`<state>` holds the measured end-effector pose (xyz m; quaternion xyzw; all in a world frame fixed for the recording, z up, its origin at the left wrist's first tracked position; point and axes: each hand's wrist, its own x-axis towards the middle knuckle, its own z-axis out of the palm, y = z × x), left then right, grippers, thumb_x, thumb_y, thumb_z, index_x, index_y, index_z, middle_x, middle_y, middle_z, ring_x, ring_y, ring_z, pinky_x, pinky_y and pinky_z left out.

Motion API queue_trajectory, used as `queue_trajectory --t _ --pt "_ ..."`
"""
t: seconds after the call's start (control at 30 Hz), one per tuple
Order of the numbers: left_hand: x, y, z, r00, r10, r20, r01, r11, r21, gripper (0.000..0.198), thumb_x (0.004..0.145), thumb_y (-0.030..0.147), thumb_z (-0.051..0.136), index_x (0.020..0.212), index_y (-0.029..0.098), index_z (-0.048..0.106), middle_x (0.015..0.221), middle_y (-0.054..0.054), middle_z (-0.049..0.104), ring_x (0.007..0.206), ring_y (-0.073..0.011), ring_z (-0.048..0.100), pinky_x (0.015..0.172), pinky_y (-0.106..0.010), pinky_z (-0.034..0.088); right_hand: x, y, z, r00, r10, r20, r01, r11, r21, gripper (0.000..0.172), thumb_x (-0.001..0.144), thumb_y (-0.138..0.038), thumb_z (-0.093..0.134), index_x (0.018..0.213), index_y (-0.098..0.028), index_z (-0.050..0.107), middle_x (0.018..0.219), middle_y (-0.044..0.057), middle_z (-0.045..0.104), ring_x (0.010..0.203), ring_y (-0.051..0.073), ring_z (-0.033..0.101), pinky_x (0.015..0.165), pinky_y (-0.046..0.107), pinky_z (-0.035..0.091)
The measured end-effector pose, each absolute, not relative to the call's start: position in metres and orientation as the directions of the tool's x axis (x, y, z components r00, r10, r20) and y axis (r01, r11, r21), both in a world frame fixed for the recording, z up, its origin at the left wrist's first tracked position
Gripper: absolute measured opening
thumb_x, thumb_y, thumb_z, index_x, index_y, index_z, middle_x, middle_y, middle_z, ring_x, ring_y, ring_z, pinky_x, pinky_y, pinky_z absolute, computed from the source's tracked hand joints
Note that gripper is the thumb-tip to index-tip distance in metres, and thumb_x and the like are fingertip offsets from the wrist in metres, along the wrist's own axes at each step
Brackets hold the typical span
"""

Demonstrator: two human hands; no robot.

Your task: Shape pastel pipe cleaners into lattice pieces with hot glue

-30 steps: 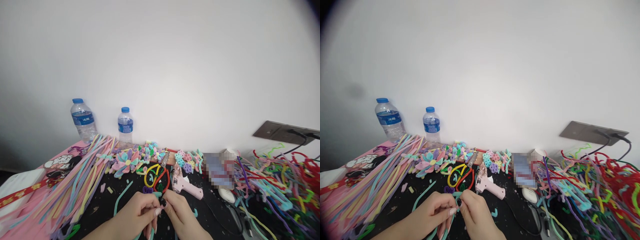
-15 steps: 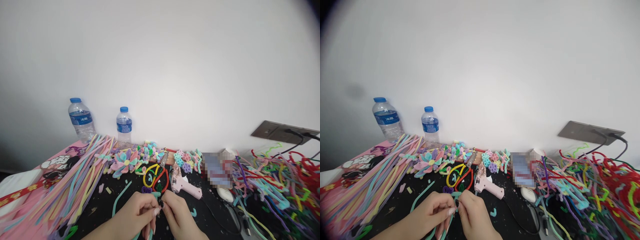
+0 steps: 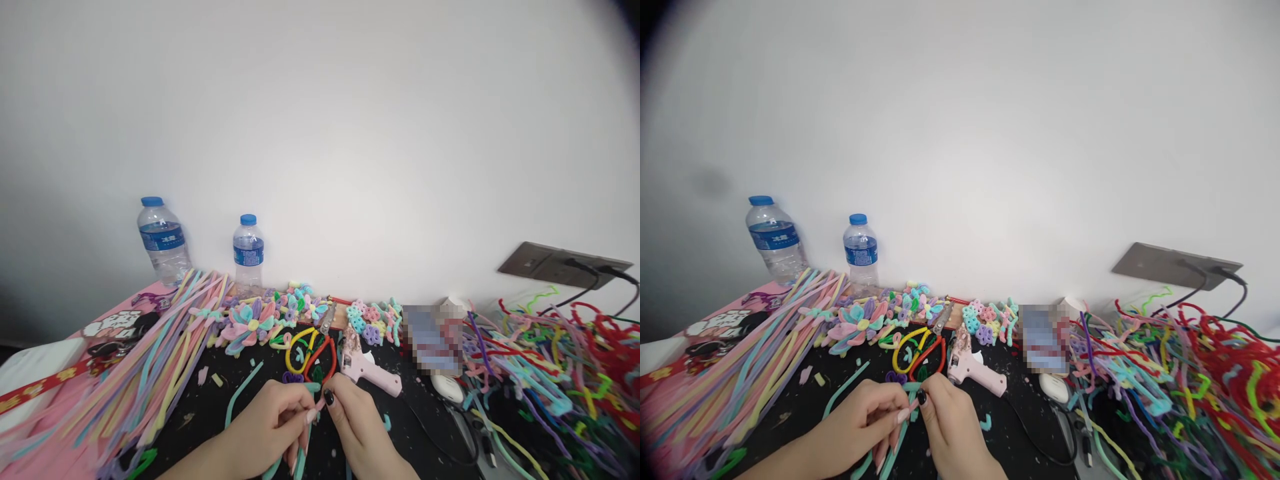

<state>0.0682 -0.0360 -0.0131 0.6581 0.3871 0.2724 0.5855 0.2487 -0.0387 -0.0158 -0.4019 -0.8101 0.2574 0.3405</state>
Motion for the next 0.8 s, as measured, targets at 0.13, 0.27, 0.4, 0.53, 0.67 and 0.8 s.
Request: queue_trajectory --t 0.13,0.27,0.4,0.53,0.67,0.8 --pt "0.0679 -0.0369 -0.0155 0.560 0.824 -0.088 0.197 -0.029 0.980 0.024 0.087 0.032 0.043 0.069 0.016 0.046 0.054 0.003 0.055 0.037 -0.0063 0.049 0.039 -0.015 0.040 0.2501 -0.0388 -0.0165 -0.474 0.834 0.282 0.493 0.517 -0.699 0.018 0.094 -0.023 0.033 0.084 -0.019 0.048 0.079 0.002 0.054 0.069 0.014 0.050 0.063 0.024 0.040" --pt "0.0682 -0.0382 -0.0172 0.554 0.827 -0.097 0.201 -0.020 0.979 0.024 0.087 0.033 0.044 0.071 0.016 0.047 0.053 0.003 0.055 0.037 -0.0066 0.049 0.040 -0.016 0.041 0.2507 -0.0384 -0.0184 -0.499 0.830 0.249 0.506 0.512 -0.694 0.017 0.093 -0.023 0.034 0.080 -0.020 0.045 0.076 0.001 0.051 0.067 0.014 0.048 0.061 0.023 0.038" --pt "0.0695 -0.0372 -0.0177 0.538 0.836 -0.105 0.196 -0.003 0.981 0.024 0.086 0.035 0.045 0.071 0.016 0.049 0.053 0.003 0.055 0.037 -0.0069 0.049 0.039 -0.016 0.041 0.2498 -0.0372 -0.0215 -0.477 0.834 0.278 0.512 0.521 -0.684 0.016 0.091 -0.020 0.035 0.076 -0.021 0.040 0.072 -0.001 0.048 0.064 0.013 0.045 0.058 0.023 0.036" --pt "0.0712 -0.0360 -0.0196 0.526 0.840 -0.129 0.158 0.052 0.986 0.025 0.085 0.036 0.047 0.072 0.015 0.049 0.052 0.003 0.056 0.036 -0.0076 0.051 0.039 -0.016 0.040 0.2482 -0.0372 -0.0228 -0.466 0.830 0.306 0.531 0.539 -0.653 0.016 0.090 -0.018 0.034 0.075 -0.021 0.038 0.071 -0.001 0.048 0.063 0.013 0.044 0.057 0.022 0.036" --pt "0.0725 -0.0357 -0.0195 0.516 0.844 -0.149 0.117 0.104 0.988 0.027 0.083 0.038 0.050 0.070 0.015 0.049 0.050 0.002 0.058 0.036 -0.0080 0.052 0.038 -0.016 0.040 0.2471 -0.0381 -0.0218 -0.465 0.816 0.343 0.566 0.571 -0.595 0.016 0.089 -0.015 0.034 0.075 -0.021 0.039 0.071 0.000 0.049 0.062 0.013 0.046 0.055 0.022 0.037" --pt "0.0734 -0.0351 -0.0209 0.506 0.844 -0.180 0.066 0.170 0.983 0.031 0.081 0.041 0.053 0.066 0.015 0.047 0.046 0.002 0.058 0.032 -0.0073 0.051 0.035 -0.015 0.037 0.2453 -0.0394 -0.0189 -0.479 0.785 0.392 0.617 0.619 -0.486 0.016 0.088 -0.013 0.035 0.075 -0.020 0.042 0.070 0.002 0.052 0.061 0.014 0.049 0.054 0.022 0.037"
